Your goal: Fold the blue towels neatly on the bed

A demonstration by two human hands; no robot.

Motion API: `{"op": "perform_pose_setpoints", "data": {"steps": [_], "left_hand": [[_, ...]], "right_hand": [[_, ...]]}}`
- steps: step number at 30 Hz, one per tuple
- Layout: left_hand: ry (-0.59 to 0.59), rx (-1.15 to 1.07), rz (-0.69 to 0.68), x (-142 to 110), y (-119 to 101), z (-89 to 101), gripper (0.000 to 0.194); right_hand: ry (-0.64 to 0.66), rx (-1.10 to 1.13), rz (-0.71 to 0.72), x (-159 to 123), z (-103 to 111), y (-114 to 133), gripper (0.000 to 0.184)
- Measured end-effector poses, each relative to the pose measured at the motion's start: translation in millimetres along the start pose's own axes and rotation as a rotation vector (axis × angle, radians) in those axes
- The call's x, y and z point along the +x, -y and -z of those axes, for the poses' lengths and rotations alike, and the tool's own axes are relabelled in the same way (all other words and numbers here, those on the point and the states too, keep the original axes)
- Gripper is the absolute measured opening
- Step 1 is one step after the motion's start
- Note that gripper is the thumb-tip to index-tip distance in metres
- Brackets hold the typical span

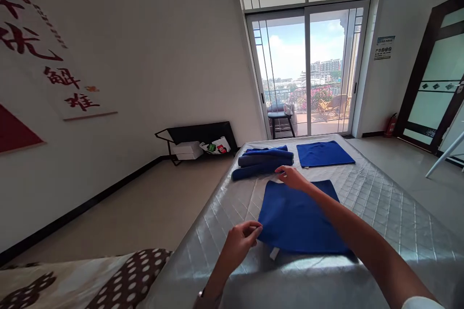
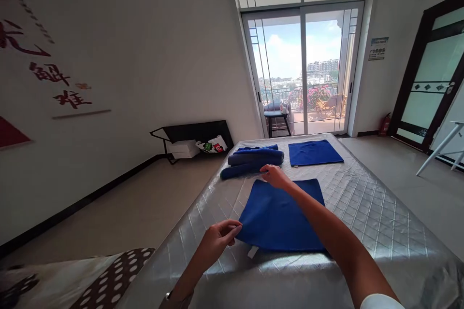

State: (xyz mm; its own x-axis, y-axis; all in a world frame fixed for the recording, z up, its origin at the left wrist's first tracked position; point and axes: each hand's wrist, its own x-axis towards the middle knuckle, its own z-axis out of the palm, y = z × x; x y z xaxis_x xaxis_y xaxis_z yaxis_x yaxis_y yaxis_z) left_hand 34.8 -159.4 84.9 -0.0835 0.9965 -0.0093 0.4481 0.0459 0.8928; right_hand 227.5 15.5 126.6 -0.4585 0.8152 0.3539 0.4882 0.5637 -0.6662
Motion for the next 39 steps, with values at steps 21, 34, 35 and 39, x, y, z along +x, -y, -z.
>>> {"op": "perform_pose_setpoints", "data": {"steps": [21,34,35,39], "left_hand": [[-0.067,-0.166,-0.031,-5.0,74.3,-1.2,0.055],[-0.307,0.056,-0.255,-8.5,54.1,0.1,0.038],[-0.318,0.093,-0.277,-9.6,47.5,2.8,0.038],[-0.347,0.214,-0.385,-16.3,19.6,17.4,0.044]], "right_hand": [[0.025,-0.235,-0.373,-276.0,54.1,-56.2,0.025],[-0.324,-0.023,-0.168,-263.9,81.1,-31.9,0.036],[-0.349,-0.053,-0.135,-262.9,83.4,-29.8,0.036],[-0.440,-0.185,-0.008,-258.4,98.0,-15.8,0.038]]}}
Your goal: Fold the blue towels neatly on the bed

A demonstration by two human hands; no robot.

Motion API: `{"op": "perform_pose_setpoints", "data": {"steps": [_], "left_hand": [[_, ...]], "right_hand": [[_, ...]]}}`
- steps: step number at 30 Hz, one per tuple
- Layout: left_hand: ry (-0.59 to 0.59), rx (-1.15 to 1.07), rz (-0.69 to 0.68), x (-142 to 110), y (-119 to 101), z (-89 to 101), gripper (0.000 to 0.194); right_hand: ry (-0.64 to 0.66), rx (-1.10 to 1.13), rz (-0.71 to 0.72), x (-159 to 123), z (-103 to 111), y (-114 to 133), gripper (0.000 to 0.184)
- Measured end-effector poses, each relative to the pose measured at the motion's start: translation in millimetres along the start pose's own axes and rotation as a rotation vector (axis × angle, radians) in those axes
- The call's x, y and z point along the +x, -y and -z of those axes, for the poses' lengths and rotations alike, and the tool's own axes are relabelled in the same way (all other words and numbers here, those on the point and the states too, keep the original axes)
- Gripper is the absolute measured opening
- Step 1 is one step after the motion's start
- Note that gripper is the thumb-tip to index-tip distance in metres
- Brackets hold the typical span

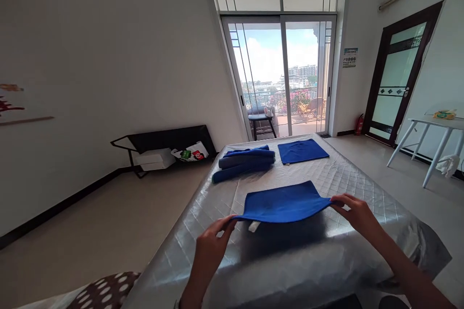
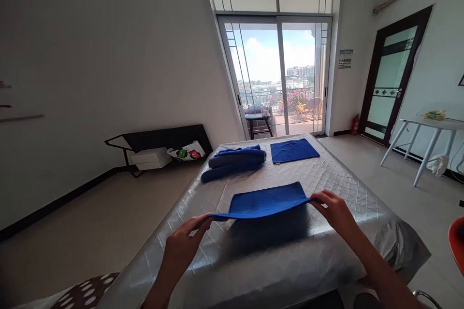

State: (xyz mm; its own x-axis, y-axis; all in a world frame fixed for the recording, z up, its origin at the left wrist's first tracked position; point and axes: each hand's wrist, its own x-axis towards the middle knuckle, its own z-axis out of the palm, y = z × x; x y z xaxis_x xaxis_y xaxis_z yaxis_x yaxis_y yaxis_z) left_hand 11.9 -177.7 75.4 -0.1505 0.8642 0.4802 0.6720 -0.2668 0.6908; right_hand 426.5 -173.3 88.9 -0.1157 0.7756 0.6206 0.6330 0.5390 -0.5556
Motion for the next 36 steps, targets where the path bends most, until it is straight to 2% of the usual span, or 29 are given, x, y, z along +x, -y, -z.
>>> {"op": "perform_pose_setpoints", "data": {"steps": [4,8,10,15,19,23,27,32,34,36], "left_hand": [[-0.102,0.065,-0.135,8.9,-22.5,25.0,0.049],[-0.219,0.082,-0.202,15.4,-44.7,50.2,0.053],[-0.230,0.057,-0.162,16.1,-56.4,61.9,0.053],[-0.188,-0.061,0.039,12.3,-81.9,82.9,0.045],[-0.202,-0.137,0.101,18.4,-84.4,86.1,0.053],[-0.088,-0.164,0.135,45.2,-71.4,76.9,0.054],[-0.005,-0.211,0.109,93.0,-57.3,57.8,0.055],[-0.077,-0.218,0.119,156.9,-52.7,41.5,0.049],[-0.098,-0.212,0.102,171.5,-53.5,39.7,0.050],[-0.109,-0.269,0.091,173.9,-51.4,37.8,0.055]], "right_hand": [[-0.093,-0.082,0.113,15.9,23.0,15.8,0.043],[-0.114,-0.098,0.186,30.4,46.6,31.3,0.041],[-0.111,-0.107,0.205,35.4,57.3,39.8,0.038],[-0.103,-0.124,0.255,41.8,82.0,62.5,0.034],[-0.056,-0.117,0.266,46.0,92.0,70.8,0.033],[-0.009,-0.143,0.248,63.0,83.2,62.0,0.041],[0.026,-0.164,0.220,107.5,60.7,40.8,0.049],[0.022,-0.200,0.239,179.6,36.2,20.2,0.044],[-0.013,-0.206,0.253,196.2,30.9,17.2,0.041],[-0.050,-0.190,0.264,198.0,26.6,14.4,0.039]]}}
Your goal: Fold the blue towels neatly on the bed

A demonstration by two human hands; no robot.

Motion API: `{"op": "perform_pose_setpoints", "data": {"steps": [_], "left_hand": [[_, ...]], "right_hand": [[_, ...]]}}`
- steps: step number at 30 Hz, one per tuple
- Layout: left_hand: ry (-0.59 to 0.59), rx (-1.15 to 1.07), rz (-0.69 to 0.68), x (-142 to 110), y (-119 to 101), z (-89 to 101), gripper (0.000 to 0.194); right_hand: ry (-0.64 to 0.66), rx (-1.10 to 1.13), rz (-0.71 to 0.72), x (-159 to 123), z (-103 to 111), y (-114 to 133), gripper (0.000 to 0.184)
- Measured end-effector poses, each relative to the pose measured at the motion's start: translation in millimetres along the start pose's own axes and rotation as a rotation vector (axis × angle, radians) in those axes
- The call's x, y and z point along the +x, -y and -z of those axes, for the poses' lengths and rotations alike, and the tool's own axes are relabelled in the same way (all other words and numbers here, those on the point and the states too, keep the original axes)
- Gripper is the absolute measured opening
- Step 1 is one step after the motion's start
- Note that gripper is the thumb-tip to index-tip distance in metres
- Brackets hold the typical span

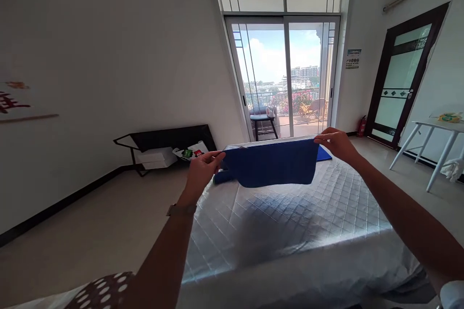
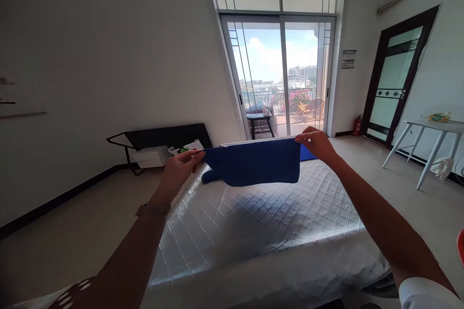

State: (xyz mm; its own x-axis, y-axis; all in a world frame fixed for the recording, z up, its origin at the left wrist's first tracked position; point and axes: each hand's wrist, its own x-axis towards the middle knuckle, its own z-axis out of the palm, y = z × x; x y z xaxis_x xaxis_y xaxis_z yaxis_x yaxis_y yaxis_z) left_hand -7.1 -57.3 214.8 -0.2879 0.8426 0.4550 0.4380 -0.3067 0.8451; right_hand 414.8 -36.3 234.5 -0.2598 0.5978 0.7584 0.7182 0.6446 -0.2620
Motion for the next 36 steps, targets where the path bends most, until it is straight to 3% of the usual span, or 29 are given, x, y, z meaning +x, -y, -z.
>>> {"op": "perform_pose_setpoints", "data": {"steps": [2,5,11,14,22,27,30,36], "left_hand": [[0.011,-0.092,0.020,-11.0,10.1,-0.7,0.061],[0.108,-0.178,0.103,-50.2,43.1,-2.9,0.066],[0.410,-0.065,0.498,-143.4,128.0,-17.2,0.067],[0.480,0.017,0.514,-163.4,142.5,-19.9,0.064],[0.533,0.231,0.485,-176.3,121.6,-12.1,0.061],[0.595,0.460,0.332,-184.0,119.4,-11.6,0.037],[0.606,0.570,0.316,-186.5,118.5,-11.5,0.030],[0.611,0.671,0.323,-193.9,119.5,-14.9,0.025]], "right_hand": [[-0.022,0.035,-0.001,-15.6,-5.4,-0.7,0.040],[0.050,0.104,-0.025,-66.3,-19.4,-2.7,0.043],[0.439,0.185,-0.187,-186.5,-61.3,-7.8,0.045],[0.563,0.184,-0.291,-216.5,-70.3,-4.6,0.039],[0.647,0.101,-0.294,-228.9,-61.1,3.8,0.036],[0.645,0.083,-0.261,-235.7,-62.0,3.5,0.035],[0.647,0.068,-0.255,-238.0,-60.8,6.0,0.034],[0.721,0.013,-0.286,-220.9,-50.6,19.8,0.037]]}}
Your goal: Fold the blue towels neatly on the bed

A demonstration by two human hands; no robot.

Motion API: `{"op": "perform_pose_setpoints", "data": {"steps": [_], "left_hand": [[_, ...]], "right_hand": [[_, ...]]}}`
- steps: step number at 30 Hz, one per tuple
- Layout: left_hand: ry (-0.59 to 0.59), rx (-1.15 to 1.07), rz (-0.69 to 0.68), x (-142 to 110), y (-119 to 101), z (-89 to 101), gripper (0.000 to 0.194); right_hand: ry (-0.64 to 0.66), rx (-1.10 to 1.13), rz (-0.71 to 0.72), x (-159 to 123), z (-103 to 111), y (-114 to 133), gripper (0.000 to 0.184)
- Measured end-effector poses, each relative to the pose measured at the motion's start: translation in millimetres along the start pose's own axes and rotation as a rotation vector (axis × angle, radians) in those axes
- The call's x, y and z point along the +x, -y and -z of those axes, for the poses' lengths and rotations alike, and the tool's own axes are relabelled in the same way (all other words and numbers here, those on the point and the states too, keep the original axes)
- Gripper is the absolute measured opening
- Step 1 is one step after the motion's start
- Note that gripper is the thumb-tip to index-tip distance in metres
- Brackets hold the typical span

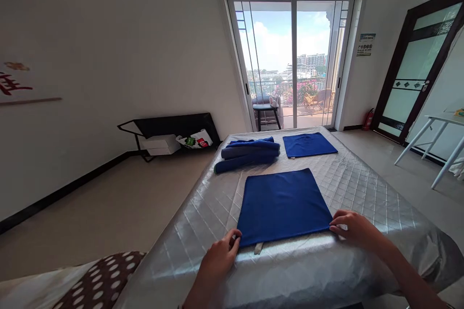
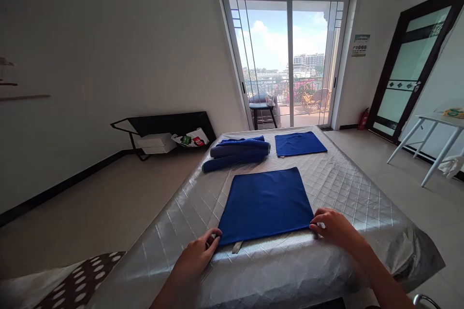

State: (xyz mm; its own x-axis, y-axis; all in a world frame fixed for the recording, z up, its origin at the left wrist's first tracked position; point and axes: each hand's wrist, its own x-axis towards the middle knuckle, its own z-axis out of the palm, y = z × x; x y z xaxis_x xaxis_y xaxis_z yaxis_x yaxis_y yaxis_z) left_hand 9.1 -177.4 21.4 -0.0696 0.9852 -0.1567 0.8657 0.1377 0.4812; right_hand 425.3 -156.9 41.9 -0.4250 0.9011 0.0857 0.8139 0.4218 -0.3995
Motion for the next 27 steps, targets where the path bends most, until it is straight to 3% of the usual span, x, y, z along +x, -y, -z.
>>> {"op": "perform_pose_setpoints", "data": {"steps": [3,7,12,15,17,19,24,27], "left_hand": [[-0.011,0.036,0.011,-0.9,-1.8,-3.7,0.024],[-0.011,0.040,-0.004,-3.1,-3.6,-4.4,0.023],[0.047,0.076,0.009,-5.1,-0.9,5.4,0.025],[-0.016,0.171,-0.001,0.6,-9.9,10.4,0.028],[-0.116,0.208,-0.084,9.3,-30.5,6.1,0.031],[-0.190,0.211,-0.252,21.3,-64.0,-7.6,0.033],[-0.182,0.243,-0.689,55.4,-158.6,-70.0,0.040],[-0.133,0.316,-0.814,70.2,-181.1,-100.9,0.048]], "right_hand": [[-0.051,-0.029,-0.054,16.0,1.8,14.1,0.043],[-0.198,-0.080,-0.141,46.8,-22.3,28.9,0.047],[-0.055,-0.144,-0.242,64.6,-59.1,28.7,0.062],[-0.009,-0.148,-0.262,64.4,-67.6,24.5,0.066],[-0.024,-0.151,-0.250,63.6,-69.1,23.0,0.065],[-0.038,-0.151,-0.223,63.3,-69.4,22.8,0.064],[-0.030,-0.183,-0.213,63.0,-71.8,21.9,0.063],[-0.052,-0.222,-0.176,62.8,-75.1,19.0,0.060]]}}
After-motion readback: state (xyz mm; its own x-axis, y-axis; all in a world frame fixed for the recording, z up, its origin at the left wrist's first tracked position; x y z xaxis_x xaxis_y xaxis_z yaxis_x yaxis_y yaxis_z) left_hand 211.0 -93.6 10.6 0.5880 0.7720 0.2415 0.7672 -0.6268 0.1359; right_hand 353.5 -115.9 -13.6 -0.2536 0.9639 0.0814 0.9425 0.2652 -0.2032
